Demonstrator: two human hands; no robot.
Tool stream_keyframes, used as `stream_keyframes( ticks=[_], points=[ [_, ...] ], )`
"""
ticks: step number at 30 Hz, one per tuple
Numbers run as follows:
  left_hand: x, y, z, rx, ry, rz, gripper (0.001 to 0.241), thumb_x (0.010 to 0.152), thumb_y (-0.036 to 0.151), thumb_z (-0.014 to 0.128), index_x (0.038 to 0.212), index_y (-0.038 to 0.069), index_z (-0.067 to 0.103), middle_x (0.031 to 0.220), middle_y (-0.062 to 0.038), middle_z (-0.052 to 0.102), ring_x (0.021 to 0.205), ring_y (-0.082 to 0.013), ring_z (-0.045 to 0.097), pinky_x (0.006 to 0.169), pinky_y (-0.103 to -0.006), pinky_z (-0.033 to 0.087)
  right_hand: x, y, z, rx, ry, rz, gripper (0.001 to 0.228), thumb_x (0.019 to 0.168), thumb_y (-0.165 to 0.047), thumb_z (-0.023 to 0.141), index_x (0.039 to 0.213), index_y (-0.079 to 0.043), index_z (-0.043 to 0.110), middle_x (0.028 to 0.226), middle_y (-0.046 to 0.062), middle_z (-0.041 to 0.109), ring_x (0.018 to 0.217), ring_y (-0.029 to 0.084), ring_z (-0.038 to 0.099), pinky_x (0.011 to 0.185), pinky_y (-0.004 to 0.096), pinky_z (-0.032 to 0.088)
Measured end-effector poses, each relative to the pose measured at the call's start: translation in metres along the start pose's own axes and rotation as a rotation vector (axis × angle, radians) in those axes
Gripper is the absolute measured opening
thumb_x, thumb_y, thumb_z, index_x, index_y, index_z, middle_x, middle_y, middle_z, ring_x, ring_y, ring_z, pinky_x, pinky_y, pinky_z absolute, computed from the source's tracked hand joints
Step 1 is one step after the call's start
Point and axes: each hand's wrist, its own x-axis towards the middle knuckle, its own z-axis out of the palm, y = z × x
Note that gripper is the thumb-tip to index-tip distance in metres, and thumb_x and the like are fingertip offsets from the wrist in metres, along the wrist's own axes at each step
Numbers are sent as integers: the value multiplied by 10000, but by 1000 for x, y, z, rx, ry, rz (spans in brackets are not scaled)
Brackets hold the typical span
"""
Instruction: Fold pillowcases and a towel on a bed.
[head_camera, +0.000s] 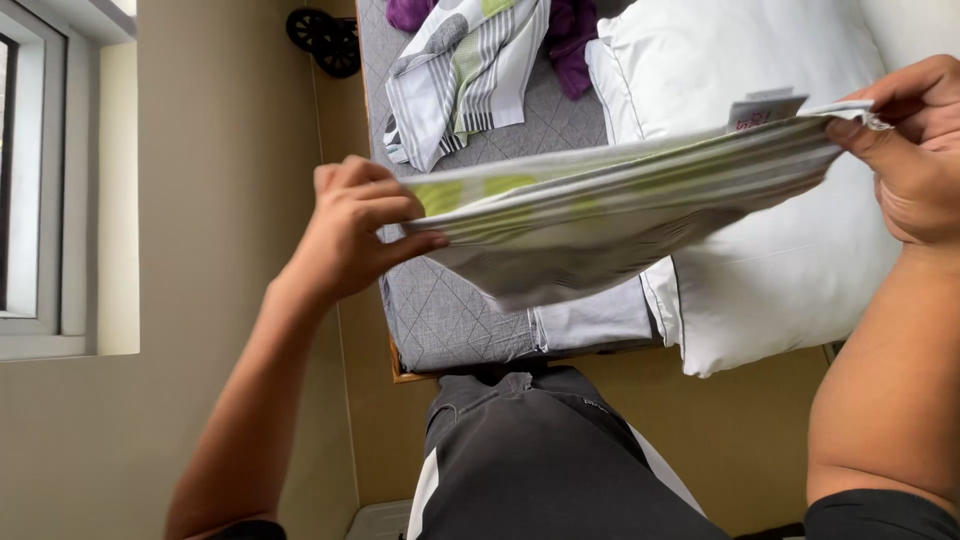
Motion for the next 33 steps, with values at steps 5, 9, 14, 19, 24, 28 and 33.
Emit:
stream_keyframes(
  ticks=[5,9,14,19,24,28,33],
  points=[
    [-6,14,-80,273,199,150,336,816,470,922,872,170,781,1072,60,712,1199,-233,522,1044,-418,367,6,2,14,52,-123,-10,197,1097,58,708,1049,-28,537,1077,136,713,1037,156,726,1018,308,617],
    [-13,10,-124,485,305,147,336,764,400,961,756,144,743,1077,-44,718,1108,-248,545,945,-432,371,18,-37,59,-125,-123,12,154,974,103,693,1090,24,629,1018,134,696,968,165,707,945,294,608],
    [-28,-14,-139,266,279,5,328,961,243,986,870,88,711,1048,6,748,1008,-118,678,929,-335,500,32,-58,95,-118,-112,-36,149,945,123,683,1066,36,683,1048,127,711,1003,159,719,981,279,613],
    [-27,-15,-150,-437,356,-227,241,861,32,834,896,73,599,1010,-26,710,955,-72,684,886,-250,586,44,-75,130,-80,-154,-72,176,946,54,673,1088,-22,601,1009,66,672,923,97,701,839,233,614],
    [-42,-45,-165,-143,257,-82,284,965,21,877,925,22,596,1080,-71,731,941,-124,677,835,-267,554,51,-79,139,-278,-325,-154,164,967,54,661,1110,-9,613,1027,80,681,956,133,689,867,271,594],
    [-40,-49,-177,64,146,-20,293,946,68,887,888,11,605,1107,-68,751,956,-154,693,790,-287,538,54,-88,144,-720,-485,-206,196,920,71,725,1067,-54,759,998,60,742,881,174,718,759,299,569],
    [-39,-53,-179,-36,116,-50,279,930,81,849,887,31,577,1130,-64,737,962,-145,687,804,-292,546,55,-77,141,-541,-605,-261,134,892,-10,737,996,-89,768,995,55,732,907,149,709,770,263,576]
  ],
)
